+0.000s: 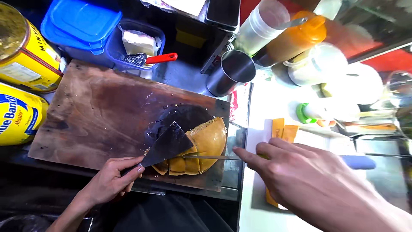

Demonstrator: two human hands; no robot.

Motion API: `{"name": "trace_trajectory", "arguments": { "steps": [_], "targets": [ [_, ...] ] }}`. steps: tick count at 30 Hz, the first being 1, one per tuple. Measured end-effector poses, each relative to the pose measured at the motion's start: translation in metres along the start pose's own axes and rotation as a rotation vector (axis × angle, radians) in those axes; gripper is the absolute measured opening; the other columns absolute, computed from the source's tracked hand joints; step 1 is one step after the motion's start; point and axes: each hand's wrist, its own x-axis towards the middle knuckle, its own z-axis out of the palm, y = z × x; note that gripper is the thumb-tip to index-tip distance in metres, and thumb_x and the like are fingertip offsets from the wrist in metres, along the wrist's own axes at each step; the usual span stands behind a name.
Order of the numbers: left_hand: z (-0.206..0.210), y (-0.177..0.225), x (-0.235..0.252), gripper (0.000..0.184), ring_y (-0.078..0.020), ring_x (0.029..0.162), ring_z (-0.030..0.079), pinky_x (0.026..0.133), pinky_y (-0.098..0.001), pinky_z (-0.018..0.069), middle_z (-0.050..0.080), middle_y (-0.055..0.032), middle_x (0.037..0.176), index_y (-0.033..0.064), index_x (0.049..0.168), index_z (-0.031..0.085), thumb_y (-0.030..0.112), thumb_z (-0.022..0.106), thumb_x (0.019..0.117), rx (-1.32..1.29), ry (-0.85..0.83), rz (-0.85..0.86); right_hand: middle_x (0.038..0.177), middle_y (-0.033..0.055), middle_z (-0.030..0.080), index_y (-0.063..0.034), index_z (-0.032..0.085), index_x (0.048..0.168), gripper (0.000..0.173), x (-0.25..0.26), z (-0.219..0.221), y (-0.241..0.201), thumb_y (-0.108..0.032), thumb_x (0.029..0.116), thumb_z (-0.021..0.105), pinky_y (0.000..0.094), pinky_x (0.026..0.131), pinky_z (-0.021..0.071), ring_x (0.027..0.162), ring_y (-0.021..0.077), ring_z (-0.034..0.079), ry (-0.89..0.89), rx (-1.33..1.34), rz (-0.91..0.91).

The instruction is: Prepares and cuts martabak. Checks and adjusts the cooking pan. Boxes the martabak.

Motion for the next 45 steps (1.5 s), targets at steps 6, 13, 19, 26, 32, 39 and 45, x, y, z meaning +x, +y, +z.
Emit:
{"name": "trace_trajectory", "arguments": {
  "steps": [6, 13, 19, 26, 32, 39, 45],
  "targets": [
    [0.001, -0.001, 0.009, 0.041, 0.0047, 0.055, 0.058, 0.051, -0.0144, 0.0518, 0.072, 0.0032, 0.084, 0.0042, 0.124, 0.072, 0.034, 0.053, 0.103, 0.284, -0.002, -0.059, 0.075, 0.0153, 0.061, -0.0182, 0.071, 0.127, 0.048, 0.026, 0.045, -0.01, 0.005, 0.0879, 0.057, 0.04, 0.04, 0.0412, 0.057, 0.0343, 0.063, 0.02, -0.007, -0.158],
    [0.004, 0.007, 0.005, 0.041, 0.0054, 0.052, 0.056, 0.048, -0.0139, 0.05, 0.07, 0.0047, 0.08, 0.0067, 0.124, 0.072, 0.035, 0.053, 0.1026, 0.344, -0.006, -0.092, 0.071, 0.015, 0.059, -0.0053, 0.071, 0.117, 0.036, 0.019, 0.024, -0.027, 0.009, 0.0892, 0.053, 0.0363, 0.041, 0.04, 0.055, 0.0319, 0.062, -0.047, -0.131, -0.099],
    [0.008, 0.011, 0.002, 0.043, 0.0046, 0.051, 0.056, 0.047, -0.0143, 0.0503, 0.07, 0.004, 0.082, 0.007, 0.126, 0.071, 0.038, 0.053, 0.1026, 0.339, 0.001, -0.131, 0.068, 0.0148, 0.058, 0.0021, 0.07, 0.109, 0.029, 0.01, -0.012, -0.027, 0.011, 0.0895, 0.051, 0.0357, 0.041, 0.0397, 0.054, 0.0308, 0.061, -0.096, -0.293, -0.086],
    [0.012, 0.008, 0.002, 0.042, 0.0052, 0.05, 0.056, 0.046, -0.0131, 0.0498, 0.069, 0.006, 0.08, 0.0075, 0.126, 0.071, 0.038, 0.054, 0.103, 0.301, 0.015, -0.124, 0.069, 0.0149, 0.058, 0.0002, 0.071, 0.105, 0.026, 0.022, 0.004, -0.03, 0.009, 0.0885, 0.053, 0.0353, 0.041, 0.0403, 0.054, 0.0301, 0.061, -0.047, -0.206, -0.145],
    [0.015, 0.011, 0.002, 0.042, 0.0035, 0.047, 0.055, 0.043, -0.0145, 0.0494, 0.069, 0.0063, 0.08, 0.0069, 0.128, 0.069, 0.037, 0.055, 0.1017, 0.277, 0.03, -0.175, 0.07, 0.0142, 0.058, -0.0026, 0.074, 0.107, 0.028, 0.016, -0.005, -0.035, 0.008, 0.0895, 0.055, 0.0346, 0.044, 0.0403, 0.056, 0.0283, 0.061, -0.129, -0.2, -0.007],
    [0.018, 0.017, -0.001, 0.043, 0.001, 0.047, 0.056, 0.043, -0.0166, 0.0501, 0.069, 0.0066, 0.08, 0.0079, 0.13, 0.068, 0.037, 0.056, 0.1004, 0.252, 0.051, -0.264, 0.067, 0.0139, 0.057, -0.0002, 0.073, 0.09, 0.018, 0.019, -0.028, -0.043, 0.007, 0.0906, 0.056, 0.0375, 0.052, 0.0431, 0.056, 0.0277, 0.059, -0.14, -0.264, 0.029],
    [0.017, 0.024, -0.009, 0.04, -0.002, 0.049, 0.059, 0.044, -0.0198, 0.0535, 0.07, 0.0058, 0.08, 0.0043, 0.13, 0.066, 0.03, 0.055, 0.102, 0.176, 0.082, -0.2, 0.082, 0.0152, 0.064, -0.0077, 0.074, 0.109, 0.025, 0.001, -0.029, -0.008, 0.004, 0.089, 0.064, 0.0462, 0.066, 0.0505, 0.07, 0.0318, 0.064, -0.225, -0.123, 0.046]
  ]
}}
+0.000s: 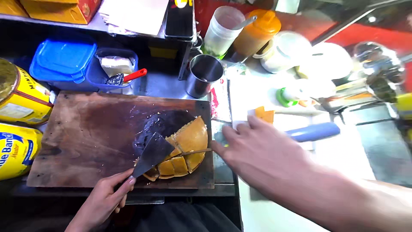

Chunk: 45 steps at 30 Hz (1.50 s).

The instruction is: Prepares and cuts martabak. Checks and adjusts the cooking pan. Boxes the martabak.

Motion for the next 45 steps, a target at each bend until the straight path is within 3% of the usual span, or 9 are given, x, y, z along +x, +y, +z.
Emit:
{"name": "trace_trajectory", "arguments": {
  "steps": [4, 9, 13, 19, 27, 34, 38, 42, 45],
  "targets": [
    [0.003, 0.006, -0.024, 0.032, 0.0002, 0.057, 0.061, 0.053, -0.0188, 0.0562, 0.071, 0.0052, 0.087, 0.0059, 0.131, 0.066, 0.022, 0.051, 0.1068, -0.136, 0.065, 0.231, 0.08, 0.0028, 0.061, -0.0175, 0.07, 0.122, 0.035, -0.078, 0.039, 0.065, -0.018, 0.0902, 0.054, 0.0396, 0.044, 0.048, 0.058, 0.0221, 0.063, 0.241, 0.313, -0.017],
    [0.073, 0.023, -0.025, 0.03, -0.0049, 0.071, 0.068, 0.063, -0.025, 0.0617, 0.072, -0.0008, 0.096, -0.0016, 0.125, 0.065, 0.017, 0.053, 0.1047, -0.218, 0.071, 0.307, 0.09, 0.0135, 0.07, 0.0033, 0.059, 0.13, 0.035, -0.026, 0.154, 0.017, -0.018, 0.1036, 0.052, 0.0394, 0.064, 0.0604, 0.067, 0.0194, 0.068, 0.392, 1.117, 0.219],
    [0.134, 0.026, -0.014, 0.032, -0.0091, 0.069, 0.07, 0.059, -0.0273, 0.0625, 0.071, -0.0079, 0.102, -0.0063, 0.127, 0.062, 0.012, 0.053, 0.1018, -0.187, 0.108, 0.204, 0.096, 0.0199, 0.072, 0.0105, 0.063, 0.124, 0.035, 0.021, 0.193, -0.019, -0.011, 0.0975, 0.054, 0.0394, 0.066, 0.0593, 0.071, 0.0252, 0.07, 0.707, 1.009, 0.25],
    [0.168, 0.033, 0.0, 0.039, -0.005, 0.066, 0.065, 0.058, -0.0213, 0.0572, 0.07, -0.0094, 0.1, -0.0004, 0.128, 0.068, 0.023, 0.055, 0.1, 0.152, 0.393, 0.213, 0.095, 0.0228, 0.071, 0.0058, 0.065, 0.124, 0.033, -0.001, 0.152, 0.032, -0.015, 0.1022, 0.05, 0.0511, 0.073, 0.0579, 0.081, 0.0372, 0.072, 0.363, 0.83, 0.027],
    [0.179, 0.055, 0.004, 0.042, -0.0197, 0.076, 0.07, 0.072, -0.0354, 0.06, 0.073, -0.0128, 0.095, -0.0003, 0.128, 0.07, 0.025, 0.054, 0.0992, 0.437, 0.488, 0.174, 0.081, 0.0124, 0.062, -0.0017, 0.064, 0.115, 0.027, 0.003, 0.072, 0.076, -0.022, 0.109, 0.047, 0.0449, 0.068, 0.0521, 0.073, 0.0263, 0.063, -0.27, 0.662, -0.069],
    [0.182, 0.061, 0.002, 0.04, -0.0197, 0.07, 0.07, 0.065, -0.0344, 0.0605, 0.072, -0.0163, 0.099, -0.0027, 0.129, 0.068, 0.021, 0.054, 0.0996, 0.487, 0.474, 0.142, 0.084, 0.0164, 0.062, 0.0024, 0.064, 0.108, 0.027, 0.037, 0.099, 0.071, -0.019, 0.1079, 0.047, 0.0496, 0.072, 0.0514, 0.077, 0.0304, 0.064, -0.177, 0.731, -0.143],
    [0.181, 0.067, 0.003, 0.04, -0.0247, 0.076, 0.071, 0.072, -0.0399, 0.0608, 0.072, -0.018, 0.099, -0.0043, 0.129, 0.068, 0.021, 0.056, 0.0998, 0.486, 0.464, 0.122, 0.071, 0.0086, 0.059, -0.0028, 0.066, 0.101, 0.025, 0.004, 0.096, 0.086, -0.022, 0.1072, 0.051, 0.0415, 0.06, 0.0508, 0.063, 0.0215, 0.061, -0.213, 0.742, -0.129],
    [0.184, 0.065, 0.001, 0.04, -0.0158, 0.064, 0.067, 0.059, -0.0307, 0.0592, 0.07, -0.0158, 0.096, -0.0021, 0.131, 0.067, 0.02, 0.055, 0.1003, 0.488, 0.45, 0.105, 0.088, 0.019, 0.063, 0.0027, 0.064, 0.113, 0.027, 0.032, 0.122, 0.068, -0.017, 0.1078, 0.047, 0.0523, 0.076, 0.0512, 0.083, 0.0339, 0.064, -0.136, 0.821, -0.151],
    [0.185, 0.066, 0.002, 0.039, -0.021, 0.068, 0.069, 0.064, -0.0357, 0.0602, 0.071, -0.0187, 0.097, -0.0044, 0.13, 0.067, 0.019, 0.056, 0.0999, 0.512, 0.472, 0.128, 0.079, 0.0125, 0.06, -0.001, 0.064, 0.107, 0.025, 0.005, 0.109, 0.078, -0.02, 0.108, 0.049, 0.0461, 0.067, 0.0505, 0.073, 0.0269, 0.062, -0.218, 0.789, -0.12]
  ]
}}
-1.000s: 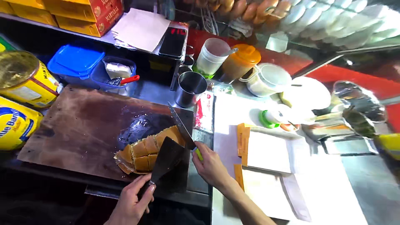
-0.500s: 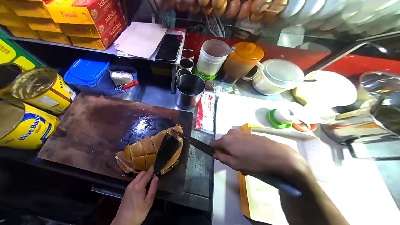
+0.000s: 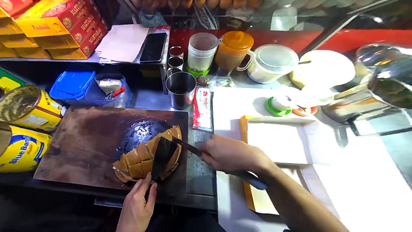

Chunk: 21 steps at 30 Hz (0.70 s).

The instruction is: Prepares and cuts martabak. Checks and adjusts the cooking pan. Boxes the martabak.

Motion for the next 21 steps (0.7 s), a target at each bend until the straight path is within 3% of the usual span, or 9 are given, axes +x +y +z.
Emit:
{"name": "trace_trajectory", "arguments": {
  "steps": [1, 3, 5, 7, 9, 11, 15, 18, 21],
  "targets": [
    [0.001, -0.001, -0.001, 0.039, -0.0196, 0.067, 0.068, 0.063, -0.0342, 0.0597, 0.071, -0.0177, 0.096, -0.0039, 0.13, 0.067, 0.019, 0.056, 0.0997, 0.002, 0.007, -0.002, 0.08, 0.0125, 0.06, -0.001, 0.064, 0.107, 0.024, 0.003, 0.005, 0.0, -0.019, 0.1073, 0.049, 0.0461, 0.066, 0.0512, 0.072, 0.0269, 0.063, 0.012, 0.017, 0.006],
    [0.005, -0.002, -0.003, 0.04, -0.0158, 0.062, 0.066, 0.058, -0.0307, 0.0585, 0.069, -0.0162, 0.094, -0.0029, 0.132, 0.066, 0.02, 0.056, 0.1008, -0.016, 0.005, -0.009, 0.089, 0.0184, 0.063, 0.0023, 0.064, 0.112, 0.025, 0.028, 0.021, 0.002, -0.017, 0.1071, 0.048, 0.0517, 0.075, 0.0521, 0.083, 0.0334, 0.065, 0.073, 0.063, -0.017],
    [0.011, -0.002, -0.008, 0.039, -0.0147, 0.063, 0.066, 0.06, -0.0285, 0.0588, 0.069, -0.017, 0.094, -0.0052, 0.13, 0.066, 0.017, 0.056, 0.0997, -0.02, 0.049, 0.053, 0.091, 0.0196, 0.064, 0.0029, 0.063, 0.117, 0.028, 0.035, 0.023, 0.007, -0.018, 0.1087, 0.046, 0.0519, 0.078, 0.0521, 0.085, 0.0341, 0.065, 0.09, 0.068, -0.05],
    [0.019, -0.003, -0.017, 0.036, -0.0206, 0.08, 0.071, 0.075, -0.0292, 0.0601, 0.071, -0.0214, 0.099, -0.0092, 0.122, 0.069, 0.011, 0.06, 0.0946, 0.013, 0.132, 0.201, 0.087, 0.0167, 0.063, 0.0017, 0.063, 0.116, 0.029, 0.024, 0.013, 0.007, -0.02, 0.1097, 0.045, 0.0486, 0.074, 0.0516, 0.08, 0.0301, 0.064, 0.089, 0.061, -0.067],
    [0.031, -0.007, -0.026, 0.033, -0.0239, 0.089, 0.072, 0.082, -0.0279, 0.0587, 0.071, -0.0218, 0.102, -0.0069, 0.12, 0.071, 0.008, 0.061, 0.0922, 0.066, 0.148, 0.313, 0.084, 0.0135, 0.063, 0.0001, 0.064, 0.114, 0.027, 0.024, 0.006, 0.002, -0.02, 0.1092, 0.046, 0.0454, 0.071, 0.0521, 0.075, 0.0263, 0.064, 0.103, 0.048, -0.071],
    [0.045, -0.011, -0.033, 0.034, -0.0237, 0.086, 0.072, 0.076, -0.0279, 0.0597, 0.07, -0.0203, 0.103, -0.0028, 0.123, 0.072, 0.008, 0.06, 0.0924, 0.153, 0.149, 0.312, 0.085, 0.0137, 0.063, 0.0007, 0.064, 0.114, 0.025, 0.03, 0.005, -0.004, -0.017, 0.1078, 0.048, 0.0449, 0.071, 0.0516, 0.077, 0.0263, 0.063, 0.099, 0.037, -0.066],
    [0.045, -0.009, -0.022, 0.035, -0.0269, 0.069, 0.072, 0.056, -0.036, 0.0595, 0.07, -0.0218, 0.103, -0.0009, 0.124, 0.072, 0.01, 0.06, 0.0927, 0.27, 0.181, 0.233, 0.073, 0.0061, 0.057, -0.0035, 0.065, 0.101, 0.021, 0.003, -0.001, -0.004, -0.019, 0.1065, 0.052, 0.0369, 0.058, 0.0484, 0.062, 0.0174, 0.058, 0.049, 0.041, -0.006],
    [0.044, -0.008, -0.023, 0.034, -0.0268, 0.07, 0.073, 0.057, -0.0358, 0.06, 0.07, -0.0219, 0.104, -0.0035, 0.123, 0.071, 0.009, 0.059, 0.0935, 0.289, 0.188, 0.228, 0.084, 0.0146, 0.06, 0.0021, 0.063, 0.109, 0.022, 0.024, 0.019, 0.003, -0.016, 0.1072, 0.049, 0.0473, 0.071, 0.0507, 0.077, 0.0275, 0.062, 0.031, 0.088, -0.023],
    [0.041, -0.004, -0.022, 0.033, -0.0287, 0.07, 0.073, 0.056, -0.0378, 0.0602, 0.07, -0.0231, 0.104, -0.0043, 0.122, 0.071, 0.008, 0.061, 0.0935, 0.297, 0.181, 0.222, 0.084, 0.0139, 0.06, 0.0, 0.062, 0.111, 0.024, 0.013, 0.026, 0.004, -0.02, 0.109, 0.047, 0.047, 0.07, 0.0514, 0.078, 0.0283, 0.063, 0.008, 0.067, 0.02]
  ]
}}
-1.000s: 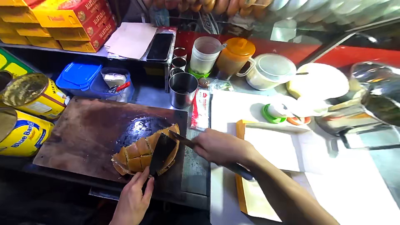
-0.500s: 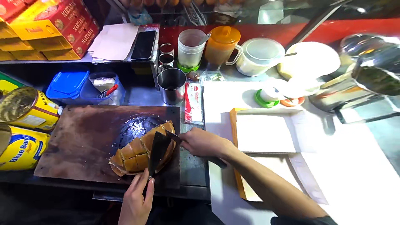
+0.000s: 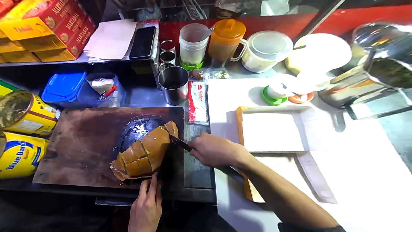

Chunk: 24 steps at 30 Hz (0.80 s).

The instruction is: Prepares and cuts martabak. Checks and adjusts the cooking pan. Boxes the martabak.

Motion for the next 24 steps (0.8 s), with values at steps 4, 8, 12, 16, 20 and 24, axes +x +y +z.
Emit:
{"name": "trace_trajectory", "arguments": {
  "steps": [4, 8, 12, 16, 20, 24],
  "targets": [
    [-0.001, 0.0, -0.003, 0.035, -0.0285, 0.068, 0.072, 0.054, -0.0384, 0.0595, 0.07, -0.0228, 0.105, -0.0053, 0.124, 0.07, 0.011, 0.059, 0.0947, 0.005, -0.011, -0.006, 0.091, 0.0194, 0.064, 0.0015, 0.062, 0.117, 0.026, 0.019, 0.029, 0.011, -0.017, 0.1087, 0.046, 0.0535, 0.077, 0.0532, 0.087, 0.0355, 0.067, 0.064, 0.071, -0.032],
    [-0.002, 0.0, -0.003, 0.035, -0.0283, 0.068, 0.072, 0.053, -0.0382, 0.0589, 0.07, -0.0219, 0.105, -0.0046, 0.124, 0.07, 0.011, 0.058, 0.0955, 0.039, -0.008, 0.008, 0.093, 0.0191, 0.064, 0.0002, 0.061, 0.118, 0.027, 0.017, 0.028, 0.004, -0.019, 0.1094, 0.045, 0.0532, 0.077, 0.0537, 0.09, 0.0357, 0.067, 0.061, 0.059, 0.001],
    [0.0, 0.0, -0.004, 0.035, -0.0275, 0.065, 0.072, 0.051, -0.0376, 0.0584, 0.07, -0.0217, 0.104, -0.0054, 0.123, 0.07, 0.01, 0.057, 0.0944, 0.068, 0.003, 0.015, 0.105, 0.0227, 0.065, 0.0005, 0.059, 0.123, 0.027, 0.016, 0.023, -0.008, -0.017, 0.1091, 0.045, 0.0562, 0.083, 0.0538, 0.103, 0.0396, 0.066, 0.039, 0.015, 0.045],
    [-0.003, 0.002, 0.0, 0.036, -0.0288, 0.062, 0.071, 0.05, -0.0394, 0.0579, 0.069, -0.023, 0.103, -0.0065, 0.125, 0.068, 0.013, 0.056, 0.0973, 0.068, -0.021, -0.01, 0.096, 0.0217, 0.065, 0.0003, 0.06, 0.121, 0.027, 0.018, 0.043, 0.009, -0.018, 0.1091, 0.043, 0.056, 0.079, 0.0534, 0.094, 0.0396, 0.067, 0.088, 0.072, 0.019],
    [-0.002, 0.003, 0.0, 0.037, -0.03, 0.061, 0.071, 0.049, -0.0406, 0.0578, 0.069, -0.024, 0.103, -0.0071, 0.126, 0.068, 0.013, 0.057, 0.0971, 0.032, -0.027, -0.038, 0.081, 0.0187, 0.061, 0.0011, 0.061, 0.111, 0.025, -0.036, 0.056, 0.029, -0.018, 0.109, 0.044, 0.0527, 0.07, 0.0516, 0.079, 0.0369, 0.065, -0.022, 0.046, 0.002],
    [0.002, -0.007, -0.006, 0.037, -0.027, 0.066, 0.072, 0.055, -0.0387, 0.0598, 0.07, -0.0224, 0.102, -0.0071, 0.125, 0.068, 0.014, 0.057, 0.0966, -0.138, -0.03, -0.031, 0.072, 0.0072, 0.065, -0.0053, 0.068, 0.115, 0.028, -0.104, 0.031, 0.041, -0.026, 0.1087, 0.05, 0.0373, 0.059, 0.0529, 0.06, 0.0178, 0.063, 0.009, 0.15, 0.006]
  ]
}}
